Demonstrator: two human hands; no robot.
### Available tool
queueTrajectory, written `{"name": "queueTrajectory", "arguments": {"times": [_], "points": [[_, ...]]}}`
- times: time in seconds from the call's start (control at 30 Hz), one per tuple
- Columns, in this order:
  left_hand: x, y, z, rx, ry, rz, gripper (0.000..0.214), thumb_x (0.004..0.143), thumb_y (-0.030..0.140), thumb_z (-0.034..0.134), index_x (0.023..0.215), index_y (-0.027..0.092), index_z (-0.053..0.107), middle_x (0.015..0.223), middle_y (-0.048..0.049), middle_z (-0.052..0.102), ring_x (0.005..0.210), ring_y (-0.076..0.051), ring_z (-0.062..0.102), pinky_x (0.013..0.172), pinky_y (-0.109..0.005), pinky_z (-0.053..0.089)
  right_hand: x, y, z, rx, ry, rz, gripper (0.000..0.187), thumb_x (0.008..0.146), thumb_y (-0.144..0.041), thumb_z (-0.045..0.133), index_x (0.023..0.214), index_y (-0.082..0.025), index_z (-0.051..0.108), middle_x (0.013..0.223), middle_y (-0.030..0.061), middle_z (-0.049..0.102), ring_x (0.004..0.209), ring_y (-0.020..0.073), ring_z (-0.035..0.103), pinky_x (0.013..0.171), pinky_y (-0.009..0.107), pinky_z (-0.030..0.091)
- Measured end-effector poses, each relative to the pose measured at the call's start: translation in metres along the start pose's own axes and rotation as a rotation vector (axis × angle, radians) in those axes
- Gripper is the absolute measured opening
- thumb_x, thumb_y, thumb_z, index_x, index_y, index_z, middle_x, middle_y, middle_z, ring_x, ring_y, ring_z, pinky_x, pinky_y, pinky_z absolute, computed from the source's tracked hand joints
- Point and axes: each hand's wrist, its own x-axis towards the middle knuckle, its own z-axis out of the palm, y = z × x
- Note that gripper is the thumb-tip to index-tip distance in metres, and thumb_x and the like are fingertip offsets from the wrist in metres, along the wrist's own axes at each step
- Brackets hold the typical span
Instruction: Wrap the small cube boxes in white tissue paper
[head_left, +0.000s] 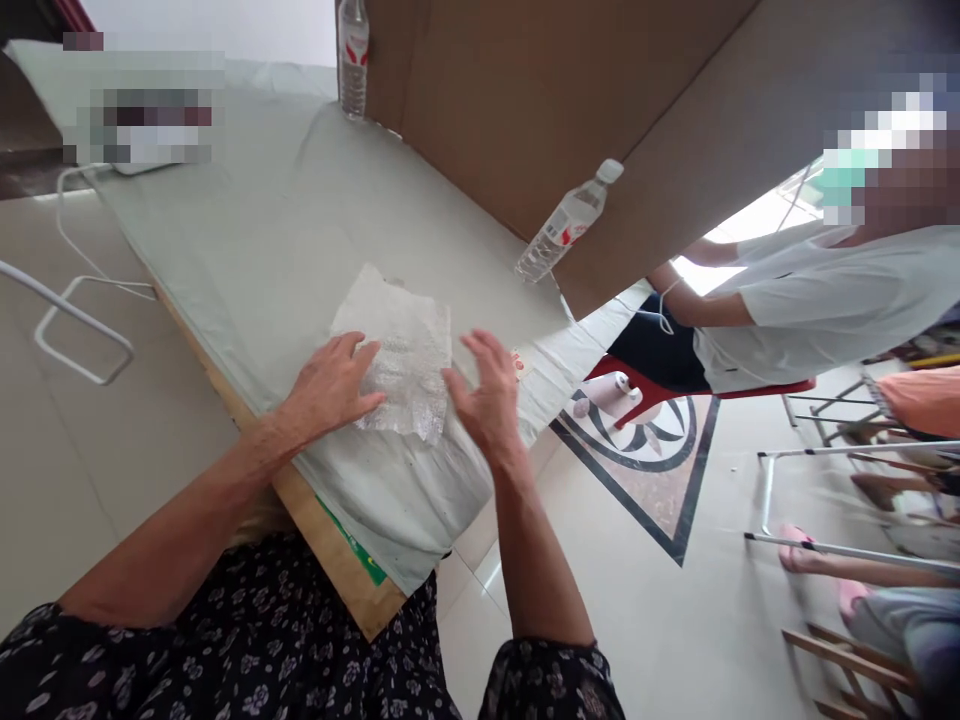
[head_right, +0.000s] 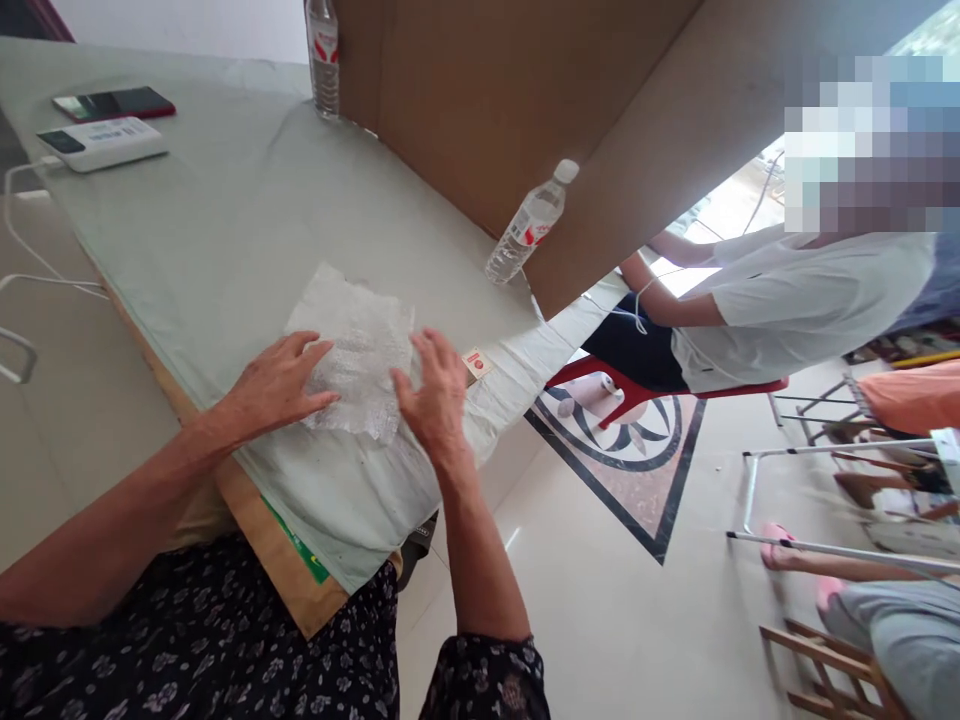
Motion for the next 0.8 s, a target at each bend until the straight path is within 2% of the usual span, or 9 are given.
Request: {"name": "queueTrajectory", "arguments": {"times": [0.1, 0.2, 0.27, 0.37, 0.5, 0.63, 0.73, 0.8], "points": [[0.008, -0.003, 0.003, 0.014, 0.002, 0.114, 0.068, 0.085, 0.037, 0.072, 0.147, 0.016, 0.052, 0.158, -0.0208, 0.049, 0.144, -0.038, 0.047, 0.118, -0.051, 0.040, 0.013, -0.020, 0.031, 0.030, -0.217, -0.078, 0.052, 0.095, -0.032, 0.063, 0.146, -0.026, 0.056, 0.155, 0.0121, 0.056, 0.145, 0.0286, 0.051, 0.122, 0.053, 0.040], [0.013, -0.014, 0.010, 0.012, -0.059, 0.108, 0.081, 0.083, 0.045, 0.074, 0.152, 0.012, 0.046, 0.161, -0.0226, 0.045, 0.151, -0.039, 0.039, 0.124, -0.052, 0.032, 0.018, -0.019, 0.054, -0.020, -0.370, -0.042, 0.059, 0.095, -0.038, 0.065, 0.149, -0.018, 0.053, 0.158, 0.0173, 0.052, 0.148, 0.0320, 0.048, 0.123, 0.054, 0.038], [0.013, -0.025, 0.015, -0.004, -0.107, 0.068, 0.088, 0.083, 0.053, 0.073, 0.155, 0.012, 0.043, 0.164, -0.0228, 0.041, 0.155, -0.039, 0.035, 0.127, -0.052, 0.025, 0.014, -0.014, 0.061, -0.061, -0.403, -0.018, 0.060, 0.097, -0.042, 0.064, 0.149, -0.014, 0.053, 0.160, 0.0195, 0.050, 0.151, 0.0335, 0.045, 0.124, 0.054, 0.036], [0.012, -0.039, 0.020, -0.028, -0.155, 0.064, 0.096, 0.084, 0.063, 0.068, 0.159, 0.010, 0.038, 0.170, -0.0217, 0.032, 0.160, -0.037, 0.025, 0.130, -0.051, 0.015, 0.008, -0.010, 0.063, -0.089, -0.390, -0.025, 0.059, 0.100, -0.047, 0.059, 0.150, -0.016, 0.053, 0.162, 0.0175, 0.048, 0.154, 0.0318, 0.041, 0.126, 0.052, 0.033], [0.011, -0.043, 0.020, -0.039, -0.173, 0.080, 0.102, 0.083, 0.066, 0.068, 0.162, 0.010, 0.033, 0.172, -0.0213, 0.029, 0.161, -0.037, 0.023, 0.131, -0.052, 0.013, 0.008, -0.009, 0.065, -0.084, -0.396, -0.031, 0.060, 0.101, -0.049, 0.057, 0.150, -0.015, 0.052, 0.162, 0.0179, 0.048, 0.153, 0.0316, 0.041, 0.126, 0.053, 0.033], [0.006, -0.041, 0.013, -0.038, -0.130, 0.049, 0.102, 0.083, 0.064, 0.069, 0.163, 0.013, 0.031, 0.171, -0.0221, 0.030, 0.160, -0.039, 0.024, 0.129, -0.054, 0.016, 0.007, -0.007, 0.053, -0.037, -0.324, -0.034, 0.052, 0.099, -0.044, 0.060, 0.144, -0.019, 0.058, 0.158, 0.0167, 0.054, 0.150, 0.0301, 0.046, 0.124, 0.052, 0.034], [-0.002, -0.042, 0.009, -0.049, -0.118, 0.047, 0.099, 0.085, 0.064, 0.066, 0.163, 0.014, 0.032, 0.170, -0.0209, 0.033, 0.159, -0.039, 0.026, 0.129, -0.055, 0.017, -0.002, 0.007, 0.025, -0.059, -0.121, 0.024, 0.041, 0.098, -0.041, 0.059, 0.136, -0.025, 0.063, 0.154, 0.0138, 0.057, 0.146, 0.0311, 0.048, 0.121, 0.057, 0.035], [-0.007, -0.043, 0.009, -0.061, -0.132, 0.049, 0.097, 0.086, 0.065, 0.065, 0.163, 0.014, 0.033, 0.169, -0.0197, 0.035, 0.159, -0.039, 0.027, 0.129, -0.054, 0.016, -0.009, 0.026, 0.003, -0.120, 0.029, 0.115, 0.042, 0.096, -0.041, 0.060, 0.135, -0.026, 0.061, 0.152, 0.0138, 0.058, 0.143, 0.0326, 0.051, 0.117, 0.060, 0.037]]}}
